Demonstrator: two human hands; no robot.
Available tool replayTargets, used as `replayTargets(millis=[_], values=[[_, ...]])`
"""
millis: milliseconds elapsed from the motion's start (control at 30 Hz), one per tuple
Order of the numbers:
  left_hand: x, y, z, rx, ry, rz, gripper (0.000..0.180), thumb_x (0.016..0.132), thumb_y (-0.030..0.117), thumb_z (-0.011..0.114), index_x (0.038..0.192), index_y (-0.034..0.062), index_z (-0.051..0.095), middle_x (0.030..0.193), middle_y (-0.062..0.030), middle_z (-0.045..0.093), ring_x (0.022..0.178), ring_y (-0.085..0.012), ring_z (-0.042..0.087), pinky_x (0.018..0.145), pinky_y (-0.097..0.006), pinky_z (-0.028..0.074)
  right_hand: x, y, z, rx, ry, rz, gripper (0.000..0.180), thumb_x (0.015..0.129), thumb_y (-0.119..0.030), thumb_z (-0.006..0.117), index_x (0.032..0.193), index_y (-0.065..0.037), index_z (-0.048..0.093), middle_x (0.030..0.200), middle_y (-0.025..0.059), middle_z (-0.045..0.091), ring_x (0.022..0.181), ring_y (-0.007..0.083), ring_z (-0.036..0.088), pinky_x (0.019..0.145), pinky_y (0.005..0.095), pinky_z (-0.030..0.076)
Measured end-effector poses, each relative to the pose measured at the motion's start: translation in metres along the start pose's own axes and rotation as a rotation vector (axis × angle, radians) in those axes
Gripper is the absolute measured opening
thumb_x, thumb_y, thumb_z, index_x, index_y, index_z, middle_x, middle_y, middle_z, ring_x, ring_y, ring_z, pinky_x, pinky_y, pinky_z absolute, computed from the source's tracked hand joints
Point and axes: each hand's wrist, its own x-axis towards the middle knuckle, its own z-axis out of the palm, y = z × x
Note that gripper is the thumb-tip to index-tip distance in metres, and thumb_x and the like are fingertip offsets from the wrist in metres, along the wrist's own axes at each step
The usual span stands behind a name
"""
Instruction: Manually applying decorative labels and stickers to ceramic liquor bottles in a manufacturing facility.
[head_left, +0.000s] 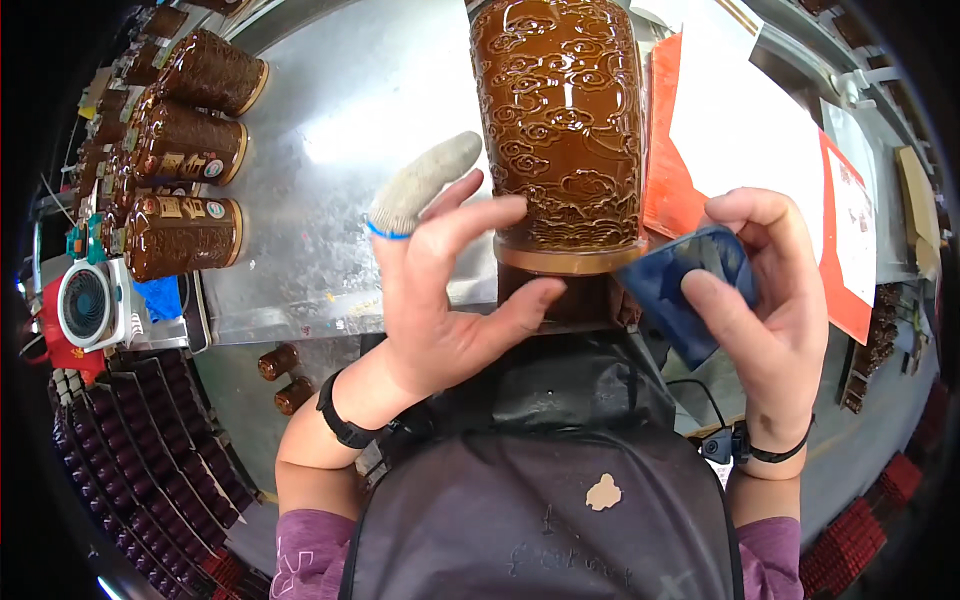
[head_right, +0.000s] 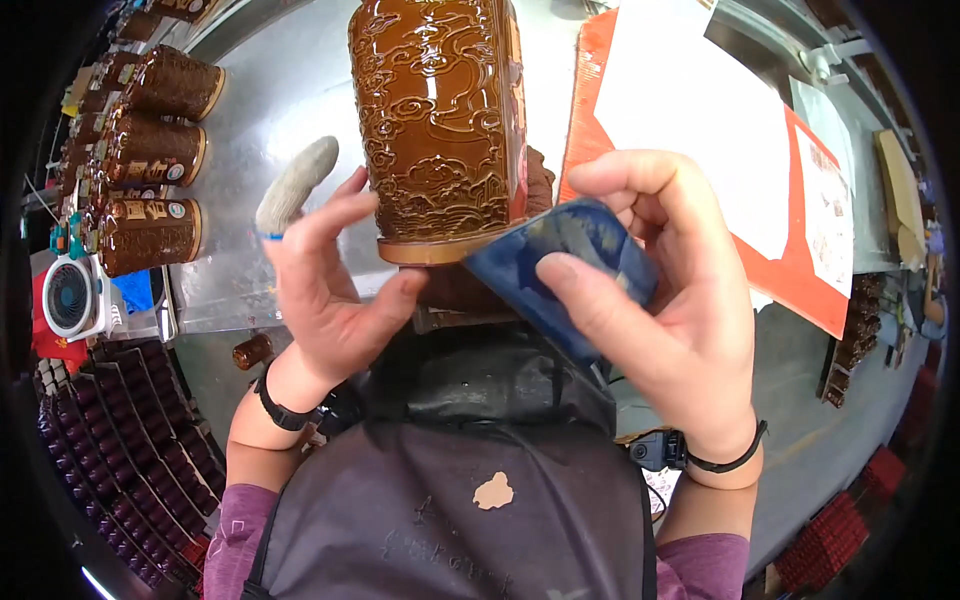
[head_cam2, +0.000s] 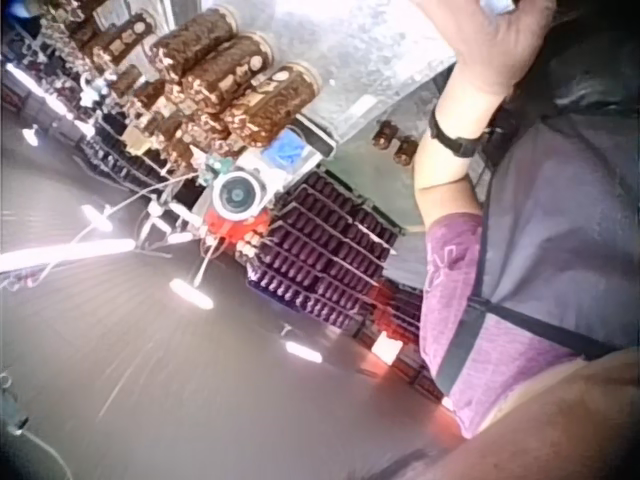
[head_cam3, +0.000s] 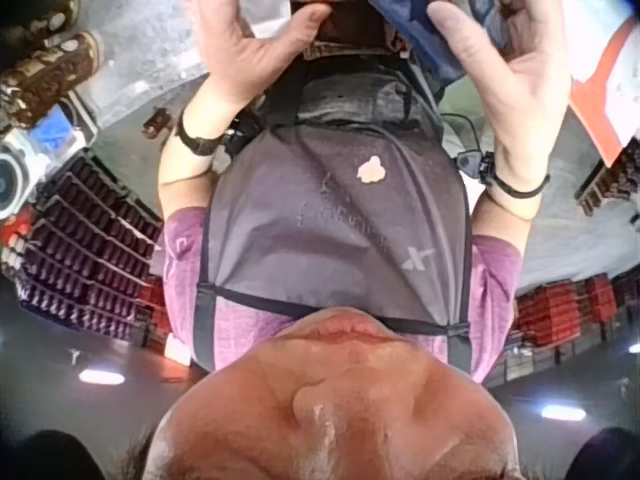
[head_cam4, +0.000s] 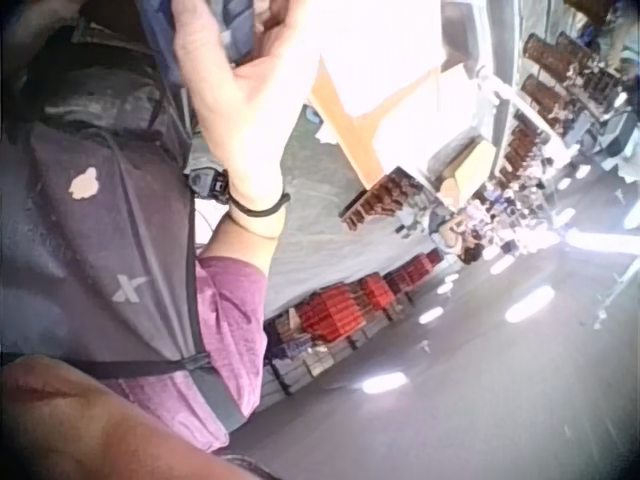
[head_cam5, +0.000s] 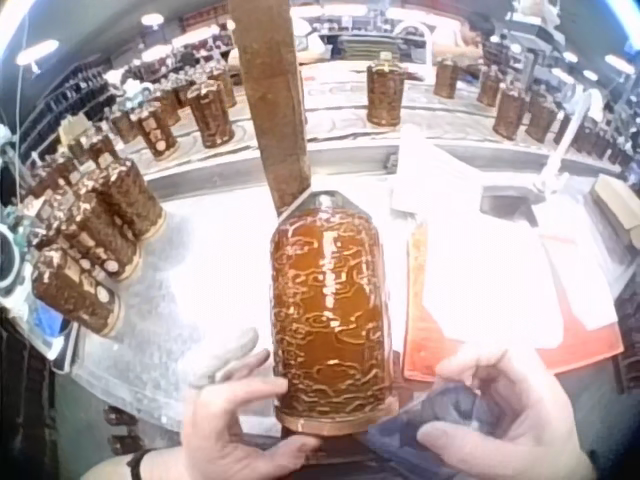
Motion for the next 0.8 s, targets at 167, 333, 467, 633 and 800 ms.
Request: replayTargets(millis=[167,333,467,633,800], values=[[0.007,0.008,-0.015,0.334,-0.102,0.242,0.036,0.078,0.020,0.083,0.109,0.0077,0.070,0.125,-0.0149,0.056,0.112,-0.0299,0.053,0.093,-0.040,0.046,-0.003,-0.002,0.007,-0.089,0.017,-0.064,0.042,0.078,0.006,0.068,0.115,0.000,0.050,0.107,0.0049,0.049,0.097,0.0119,0.050,0.088,0.0250,0.042],[0.003,0.009,-0.013,0.376,-0.037,0.280,0.030,0.075,0.018,0.083,0.104,0.0159,0.077,0.116,-0.0047,0.061,0.105,-0.0254,0.052,0.088,-0.036,0.045,-0.005,-0.007,0.011,-0.198,-0.042,-0.113,0.037,0.077,0.006,0.067,0.109,-0.001,0.050,0.102,0.0059,0.048,0.092,0.0132,0.048,0.087,0.0248,0.041],[0.000,0.008,-0.011,0.399,-0.032,0.278,0.031,0.074,0.017,0.083,0.104,0.0187,0.077,0.115,-0.0027,0.061,0.105,-0.0249,0.052,0.087,-0.035,0.045,-0.003,-0.006,0.012,-0.235,-0.052,-0.154,0.037,0.076,0.007,0.066,0.108,-0.001,0.050,0.100,0.0060,0.048,0.091,0.0137,0.048,0.085,0.0247,0.041],[0.002,0.008,-0.011,0.341,-0.058,0.284,0.035,0.069,0.010,0.084,0.103,0.0190,0.078,0.113,-0.0018,0.061,0.108,-0.0232,0.053,0.085,-0.032,0.049,-0.001,-0.010,0.018,-0.250,-0.057,-0.124,0.037,0.074,0.008,0.065,0.107,-0.001,0.050,0.099,0.0066,0.049,0.091,0.0142,0.048,0.085,0.0248,0.041],[0.000,0.005,-0.007,0.245,-0.006,0.293,0.040,0.066,0.003,0.083,0.103,0.0171,0.078,0.113,-0.0039,0.061,0.109,-0.0225,0.053,0.083,-0.030,0.051,0.000,-0.007,0.020,-0.195,-0.073,-0.143,0.037,0.075,0.007,0.066,0.107,-0.002,0.050,0.099,0.0062,0.049,0.091,0.0140,0.048,0.085,0.0251,0.040]])
